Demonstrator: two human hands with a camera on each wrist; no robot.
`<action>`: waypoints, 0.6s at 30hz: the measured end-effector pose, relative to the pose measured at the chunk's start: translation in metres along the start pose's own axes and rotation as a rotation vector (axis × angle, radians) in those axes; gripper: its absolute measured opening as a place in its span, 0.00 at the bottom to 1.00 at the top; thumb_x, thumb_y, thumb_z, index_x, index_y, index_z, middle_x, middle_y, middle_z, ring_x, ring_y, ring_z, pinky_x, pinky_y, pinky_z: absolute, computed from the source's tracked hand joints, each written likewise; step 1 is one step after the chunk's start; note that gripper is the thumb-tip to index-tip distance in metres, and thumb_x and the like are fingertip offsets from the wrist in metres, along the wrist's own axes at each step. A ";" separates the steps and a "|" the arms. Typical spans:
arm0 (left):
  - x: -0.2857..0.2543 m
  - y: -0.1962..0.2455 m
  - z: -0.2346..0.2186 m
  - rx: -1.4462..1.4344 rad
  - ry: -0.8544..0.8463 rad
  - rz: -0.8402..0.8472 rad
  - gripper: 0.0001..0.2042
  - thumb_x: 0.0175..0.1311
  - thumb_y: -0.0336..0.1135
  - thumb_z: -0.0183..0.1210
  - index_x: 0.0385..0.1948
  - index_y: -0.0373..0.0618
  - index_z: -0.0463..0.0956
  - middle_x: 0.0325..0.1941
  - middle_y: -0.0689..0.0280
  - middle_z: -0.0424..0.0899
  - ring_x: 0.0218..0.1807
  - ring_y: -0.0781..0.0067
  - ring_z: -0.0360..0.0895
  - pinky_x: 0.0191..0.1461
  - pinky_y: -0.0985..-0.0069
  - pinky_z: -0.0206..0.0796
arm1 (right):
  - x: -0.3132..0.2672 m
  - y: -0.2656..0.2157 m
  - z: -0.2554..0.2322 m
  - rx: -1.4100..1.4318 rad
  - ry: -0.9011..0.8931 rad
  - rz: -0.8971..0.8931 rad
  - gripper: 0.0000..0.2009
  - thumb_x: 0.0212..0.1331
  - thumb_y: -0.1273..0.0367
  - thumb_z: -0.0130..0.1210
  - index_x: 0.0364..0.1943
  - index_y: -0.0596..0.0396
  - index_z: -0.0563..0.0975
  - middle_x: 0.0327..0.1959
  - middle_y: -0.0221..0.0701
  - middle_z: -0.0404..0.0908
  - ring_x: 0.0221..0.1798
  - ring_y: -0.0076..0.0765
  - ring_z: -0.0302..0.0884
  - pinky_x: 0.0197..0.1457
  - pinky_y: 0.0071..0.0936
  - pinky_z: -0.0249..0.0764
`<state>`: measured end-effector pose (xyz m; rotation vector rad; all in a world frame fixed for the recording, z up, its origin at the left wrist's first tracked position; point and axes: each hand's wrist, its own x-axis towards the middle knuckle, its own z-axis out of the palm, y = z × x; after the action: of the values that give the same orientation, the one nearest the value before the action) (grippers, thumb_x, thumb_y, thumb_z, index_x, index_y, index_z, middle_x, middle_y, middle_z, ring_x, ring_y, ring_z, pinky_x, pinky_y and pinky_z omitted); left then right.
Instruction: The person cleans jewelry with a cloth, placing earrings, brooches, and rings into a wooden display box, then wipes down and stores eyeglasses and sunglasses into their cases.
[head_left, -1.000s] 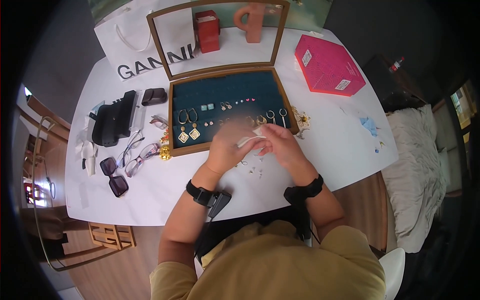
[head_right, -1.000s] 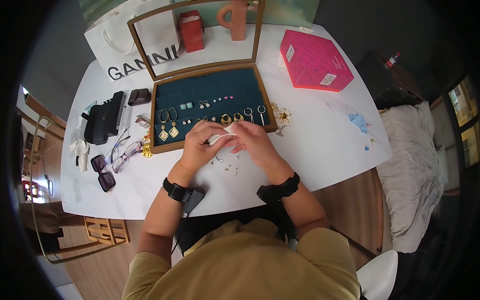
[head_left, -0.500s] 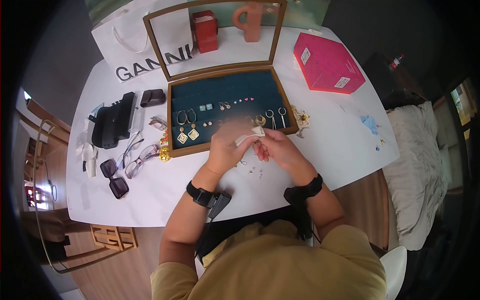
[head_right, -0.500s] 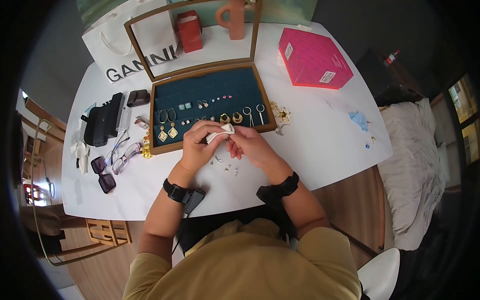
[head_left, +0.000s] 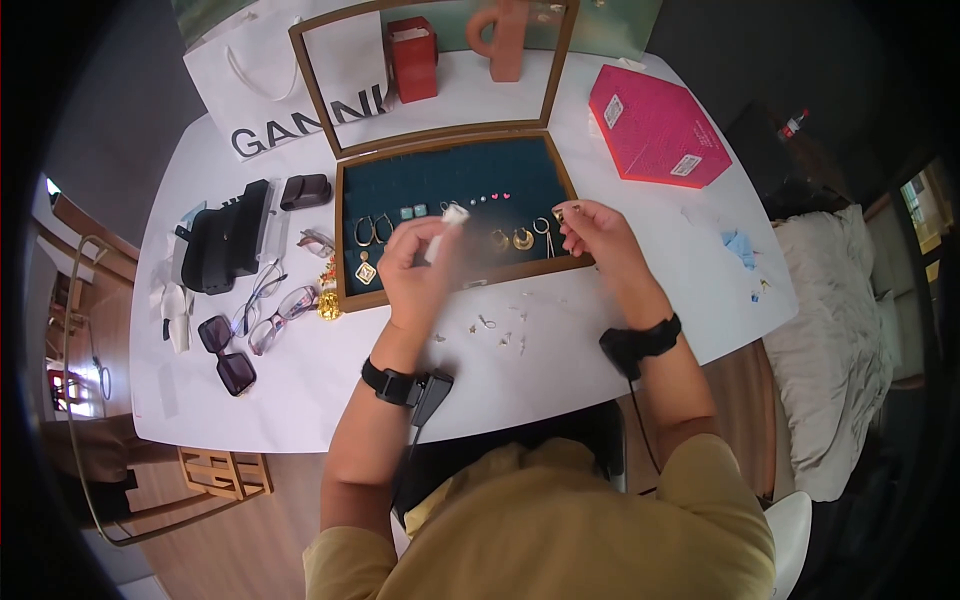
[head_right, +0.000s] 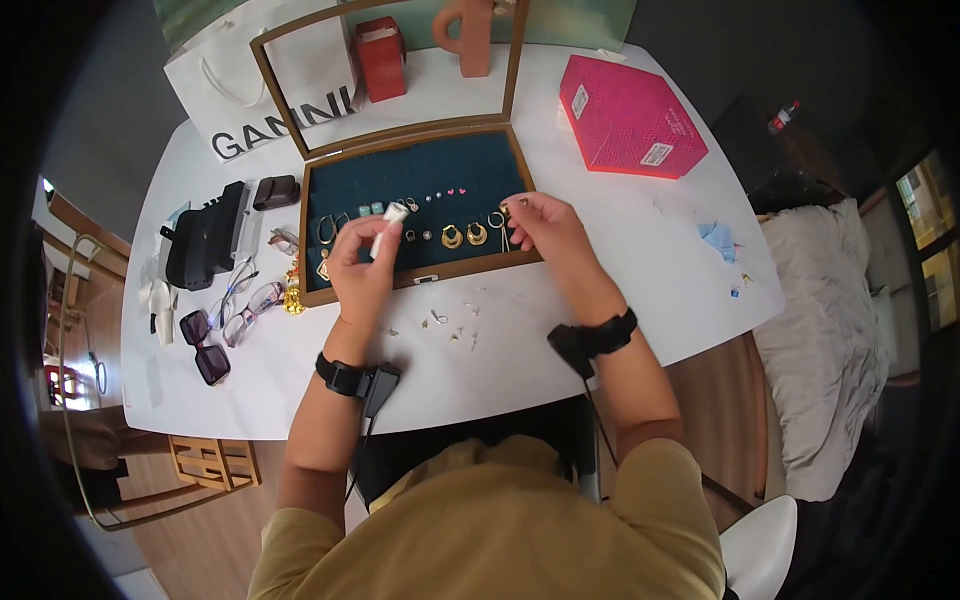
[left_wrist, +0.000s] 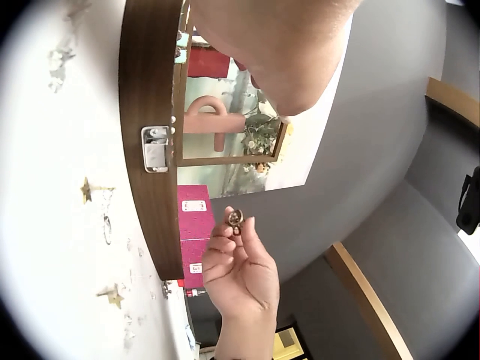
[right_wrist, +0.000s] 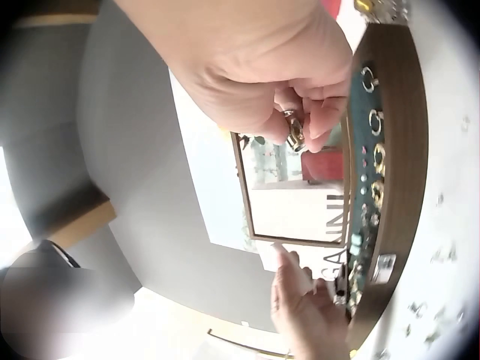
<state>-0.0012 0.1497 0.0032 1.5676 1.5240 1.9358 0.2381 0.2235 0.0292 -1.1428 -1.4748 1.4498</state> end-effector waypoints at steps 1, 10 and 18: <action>-0.003 -0.001 0.000 0.031 -0.035 0.048 0.04 0.51 0.27 0.66 0.29 0.42 0.82 0.35 0.63 0.84 0.38 0.69 0.80 0.43 0.75 0.71 | 0.013 0.001 -0.008 -0.061 0.001 -0.007 0.13 0.68 0.62 0.52 0.44 0.58 0.79 0.29 0.24 0.75 0.28 0.18 0.72 0.30 0.15 0.69; -0.005 0.006 0.005 0.104 -0.131 0.247 0.05 0.51 0.26 0.69 0.28 0.42 0.81 0.35 0.63 0.84 0.37 0.67 0.80 0.42 0.75 0.70 | 0.149 -0.002 -0.024 -0.700 0.059 -0.124 0.09 0.57 0.67 0.60 0.34 0.60 0.78 0.24 0.32 0.80 0.28 0.28 0.80 0.33 0.27 0.75; -0.004 0.007 0.005 0.068 -0.152 0.188 0.06 0.49 0.28 0.69 0.27 0.44 0.81 0.34 0.63 0.85 0.38 0.61 0.80 0.45 0.71 0.68 | 0.203 0.014 -0.008 -1.034 -0.078 -0.301 0.08 0.52 0.69 0.61 0.33 0.56 0.79 0.32 0.40 0.83 0.40 0.45 0.81 0.45 0.34 0.75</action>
<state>0.0074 0.1467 0.0057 1.9017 1.4410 1.8248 0.1839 0.4184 0.0021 -1.3294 -2.4295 0.4697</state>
